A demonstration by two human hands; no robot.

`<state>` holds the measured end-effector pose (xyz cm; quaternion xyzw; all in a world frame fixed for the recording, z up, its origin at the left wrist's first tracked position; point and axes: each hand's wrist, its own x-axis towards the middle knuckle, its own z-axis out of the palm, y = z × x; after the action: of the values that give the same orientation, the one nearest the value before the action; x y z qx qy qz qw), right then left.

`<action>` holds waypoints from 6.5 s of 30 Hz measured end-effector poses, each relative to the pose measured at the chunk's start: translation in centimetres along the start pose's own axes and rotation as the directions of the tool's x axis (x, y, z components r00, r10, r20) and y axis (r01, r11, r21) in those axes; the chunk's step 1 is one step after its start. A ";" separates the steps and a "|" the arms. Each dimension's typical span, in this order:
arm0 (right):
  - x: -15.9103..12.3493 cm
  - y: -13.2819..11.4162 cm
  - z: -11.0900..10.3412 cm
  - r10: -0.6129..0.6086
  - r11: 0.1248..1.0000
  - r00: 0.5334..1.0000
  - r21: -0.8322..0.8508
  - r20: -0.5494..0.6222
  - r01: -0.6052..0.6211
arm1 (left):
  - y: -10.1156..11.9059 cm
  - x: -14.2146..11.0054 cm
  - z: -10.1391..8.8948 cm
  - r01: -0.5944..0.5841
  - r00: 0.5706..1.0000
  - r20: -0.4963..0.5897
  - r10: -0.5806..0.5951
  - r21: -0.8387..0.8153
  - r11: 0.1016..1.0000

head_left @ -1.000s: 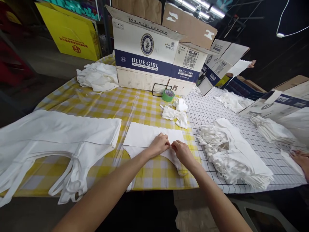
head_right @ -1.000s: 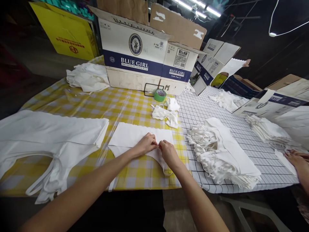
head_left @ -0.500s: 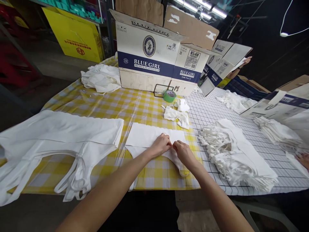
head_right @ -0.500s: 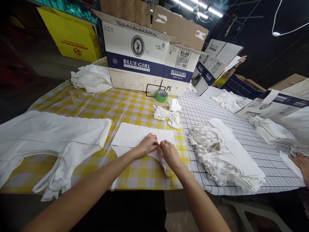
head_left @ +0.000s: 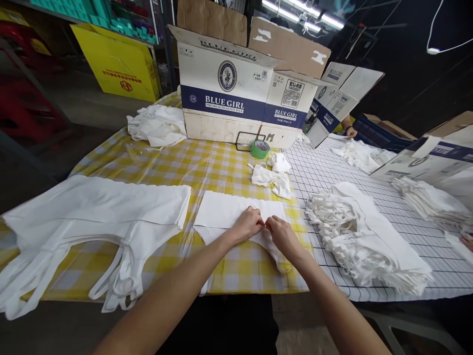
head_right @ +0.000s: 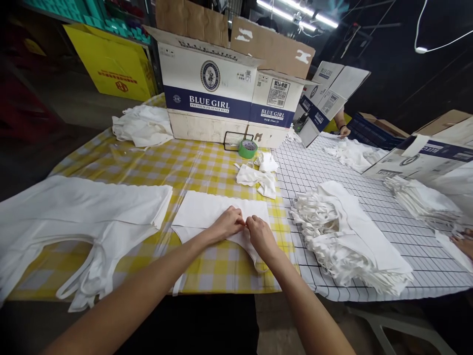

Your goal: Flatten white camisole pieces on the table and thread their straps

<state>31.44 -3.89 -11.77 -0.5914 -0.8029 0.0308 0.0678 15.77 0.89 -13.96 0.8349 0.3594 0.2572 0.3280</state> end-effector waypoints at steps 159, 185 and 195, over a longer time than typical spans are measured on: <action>2.8 -9.5 0.6 0.151 0.824 0.987 0.545 0.057 -0.157 | -2.6 -7.4 -7.9 0.034 0.999 0.029 -0.046 0.314 0.949; 5.1 -9.5 0.0 0.002 0.985 0.987 0.167 0.162 -0.030 | -3.2 -5.6 -9.2 0.255 0.962 0.083 -0.258 0.051 0.966; 5.2 -9.2 0.0 -0.034 0.989 0.988 0.149 0.151 0.012 | -2.9 -5.6 -9.3 0.256 0.961 0.092 -0.260 0.052 0.965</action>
<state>21.26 -1.71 -10.23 -0.5713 -0.8081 0.1345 0.0498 4.89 1.46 -11.10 0.7988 0.4536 0.1637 0.3596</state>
